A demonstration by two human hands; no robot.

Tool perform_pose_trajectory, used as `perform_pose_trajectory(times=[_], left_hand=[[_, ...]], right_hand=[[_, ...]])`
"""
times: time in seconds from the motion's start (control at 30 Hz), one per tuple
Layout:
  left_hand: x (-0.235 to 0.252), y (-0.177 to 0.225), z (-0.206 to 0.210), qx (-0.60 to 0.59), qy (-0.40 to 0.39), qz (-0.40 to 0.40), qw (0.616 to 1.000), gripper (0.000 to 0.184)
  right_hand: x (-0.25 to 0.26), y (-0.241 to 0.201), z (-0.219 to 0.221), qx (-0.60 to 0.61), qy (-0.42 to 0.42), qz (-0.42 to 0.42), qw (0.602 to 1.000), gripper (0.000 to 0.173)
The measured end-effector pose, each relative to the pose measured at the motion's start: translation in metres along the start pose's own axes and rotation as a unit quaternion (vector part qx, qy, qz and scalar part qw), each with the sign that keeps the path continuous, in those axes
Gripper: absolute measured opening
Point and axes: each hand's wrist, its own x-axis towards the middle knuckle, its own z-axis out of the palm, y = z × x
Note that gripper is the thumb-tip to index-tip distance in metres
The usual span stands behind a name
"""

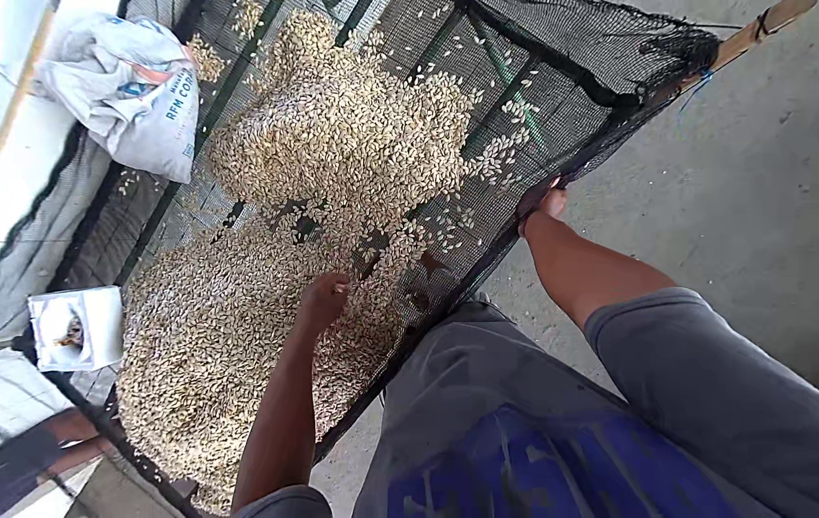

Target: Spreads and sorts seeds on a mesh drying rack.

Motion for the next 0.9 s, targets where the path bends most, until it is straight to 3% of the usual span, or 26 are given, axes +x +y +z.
perform_pose_trajectory(times=[0.07, 0.13, 0.27, 0.4, 0.53, 0.77, 0.9], left_hand=[[-0.022, -0.008, -0.015, -0.122, 0.075, -0.07, 0.987, 0.033], [-0.043, -0.018, -0.023, -0.247, 0.167, -0.114, 0.948, 0.029], [-0.079, -0.033, -0.034, -0.483, 0.323, -0.072, 0.811, 0.028], [-0.108, -0.041, -0.052, -0.592, 0.401, -0.048, 0.698, 0.037], [-0.136, -0.055, -0.064, -0.61, 0.447, 0.013, 0.654, 0.021], [-0.162, -0.068, -0.069, -0.624, 0.444, 0.104, 0.635, 0.041], [-0.166, -0.068, -0.069, -0.623, 0.462, 0.082, 0.626, 0.035]], right_hand=[[-0.001, 0.0, -0.001, 0.004, 0.001, 0.0, 1.0, 0.058], [-0.003, -0.001, -0.001, 0.016, 0.003, 0.006, 1.0, 0.059], [-0.01, -0.002, -0.004, 0.011, 0.006, -0.002, 1.0, 0.058], [-0.007, 0.002, -0.001, 0.034, 0.009, -0.014, 0.999, 0.059], [-0.007, 0.004, -0.001, 0.048, 0.01, -0.019, 0.999, 0.058], [-0.005, 0.008, 0.001, 0.094, 0.006, -0.014, 0.995, 0.057], [-0.003, 0.01, 0.002, 0.115, 0.0, -0.017, 0.993, 0.06]])
